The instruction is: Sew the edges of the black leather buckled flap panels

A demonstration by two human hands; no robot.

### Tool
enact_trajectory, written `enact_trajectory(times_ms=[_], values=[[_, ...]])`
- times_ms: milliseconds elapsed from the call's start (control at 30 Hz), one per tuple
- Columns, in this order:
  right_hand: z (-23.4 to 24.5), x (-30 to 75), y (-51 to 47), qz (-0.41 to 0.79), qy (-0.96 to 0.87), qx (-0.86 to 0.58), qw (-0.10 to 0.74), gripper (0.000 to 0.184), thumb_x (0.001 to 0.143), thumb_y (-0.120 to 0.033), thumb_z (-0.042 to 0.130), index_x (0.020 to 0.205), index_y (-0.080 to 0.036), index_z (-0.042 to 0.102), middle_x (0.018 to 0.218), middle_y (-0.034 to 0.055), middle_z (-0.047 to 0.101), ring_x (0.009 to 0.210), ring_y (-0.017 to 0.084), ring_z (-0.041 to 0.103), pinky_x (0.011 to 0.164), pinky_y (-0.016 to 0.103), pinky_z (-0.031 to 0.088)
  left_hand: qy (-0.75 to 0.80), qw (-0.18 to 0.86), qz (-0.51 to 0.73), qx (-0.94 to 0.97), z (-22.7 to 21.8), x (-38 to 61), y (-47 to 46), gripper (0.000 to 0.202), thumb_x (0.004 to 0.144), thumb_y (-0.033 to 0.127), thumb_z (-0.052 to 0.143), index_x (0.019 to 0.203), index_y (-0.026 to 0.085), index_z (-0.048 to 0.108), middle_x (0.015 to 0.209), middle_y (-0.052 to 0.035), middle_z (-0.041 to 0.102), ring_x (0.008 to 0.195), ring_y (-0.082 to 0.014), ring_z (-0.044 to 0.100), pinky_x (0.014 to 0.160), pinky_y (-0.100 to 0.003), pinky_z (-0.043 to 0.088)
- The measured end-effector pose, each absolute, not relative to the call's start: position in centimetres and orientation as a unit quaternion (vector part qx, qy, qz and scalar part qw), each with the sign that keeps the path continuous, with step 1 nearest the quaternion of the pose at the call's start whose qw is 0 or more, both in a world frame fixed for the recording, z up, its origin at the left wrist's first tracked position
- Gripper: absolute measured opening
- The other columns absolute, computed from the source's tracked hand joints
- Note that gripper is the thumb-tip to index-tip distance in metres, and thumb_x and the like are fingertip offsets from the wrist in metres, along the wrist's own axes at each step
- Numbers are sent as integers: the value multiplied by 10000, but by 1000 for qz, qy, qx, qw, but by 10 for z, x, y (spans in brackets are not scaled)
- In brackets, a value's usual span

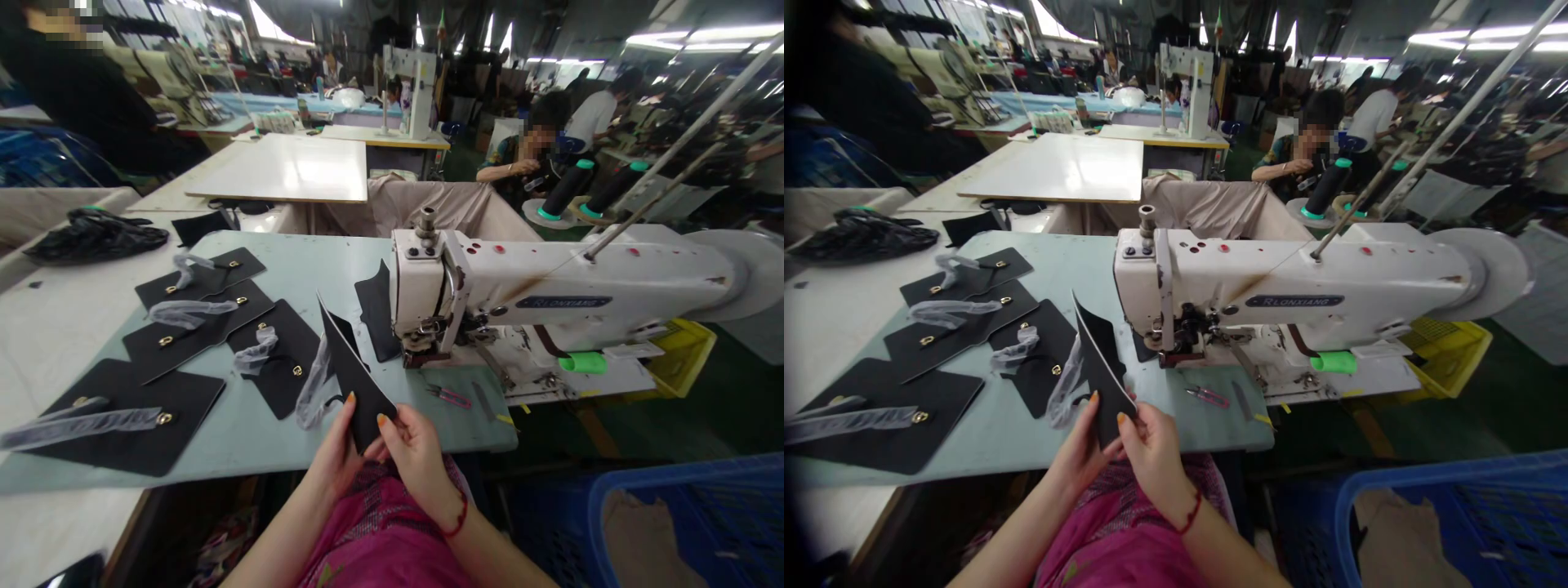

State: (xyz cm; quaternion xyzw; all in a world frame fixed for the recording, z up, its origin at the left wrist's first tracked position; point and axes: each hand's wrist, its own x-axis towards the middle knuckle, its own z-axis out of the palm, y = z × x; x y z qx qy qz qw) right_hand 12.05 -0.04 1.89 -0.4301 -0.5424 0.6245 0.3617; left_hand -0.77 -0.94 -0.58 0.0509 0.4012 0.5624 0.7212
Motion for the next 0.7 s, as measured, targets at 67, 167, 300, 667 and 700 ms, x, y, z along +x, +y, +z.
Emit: enact_trajectory(times_ms=[67, 167, 300, 667, 700], values=[[14, 125, 10, 627, -527, -446, 361, 393, 910, -554, 529, 879, -164, 568, 678, 23, 662, 572, 147, 666, 482, 204, 491, 457, 654, 601, 57, -7, -7, 7, 336, 710, 434, 797, 878, 165, 688, 785, -47, 730, 636, -161, 673, 552, -234, 526], [10, 132, 33, 626, -532, -449, 352, 436, 917, -584, 478, 810, -166, 544, 685, 29, 671, 544, 130, 648, 435, 184, 455, 491, 618, 608, 90, -7, -11, 33, 349, 670, 338, 831, 918, 152, 671, 834, -44, 747, 703, -162, 698, 667, -244, 558], [3, 136, 60, 644, -511, -448, 351, 462, 915, -596, 455, 777, -159, 517, 765, 75, 724, 486, 93, 596, 393, 163, 373, 513, 631, 568, 125, -2, -19, 70, 431, 612, 300, 864, 953, 124, 666, 826, -68, 750, 695, -171, 697, 679, -261, 563], [-5, 132, 81, 645, -473, -465, 379, 469, 919, -585, 466, 808, -142, 572, 714, 76, 717, 439, 77, 540, 399, 179, 303, 547, 630, 516, 192, -9, -31, 113, 436, 566, 367, 860, 879, 147, 651, 688, -10, 703, 511, -129, 612, 457, -204, 422], [-5, 132, 82, 643, -477, -464, 379, 476, 919, -589, 463, 813, -140, 578, 720, 79, 718, 442, 79, 542, 400, 182, 302, 549, 630, 513, 197, -10, -32, 113, 443, 567, 375, 859, 883, 148, 647, 681, -8, 699, 503, -129, 609, 452, -204, 417]])
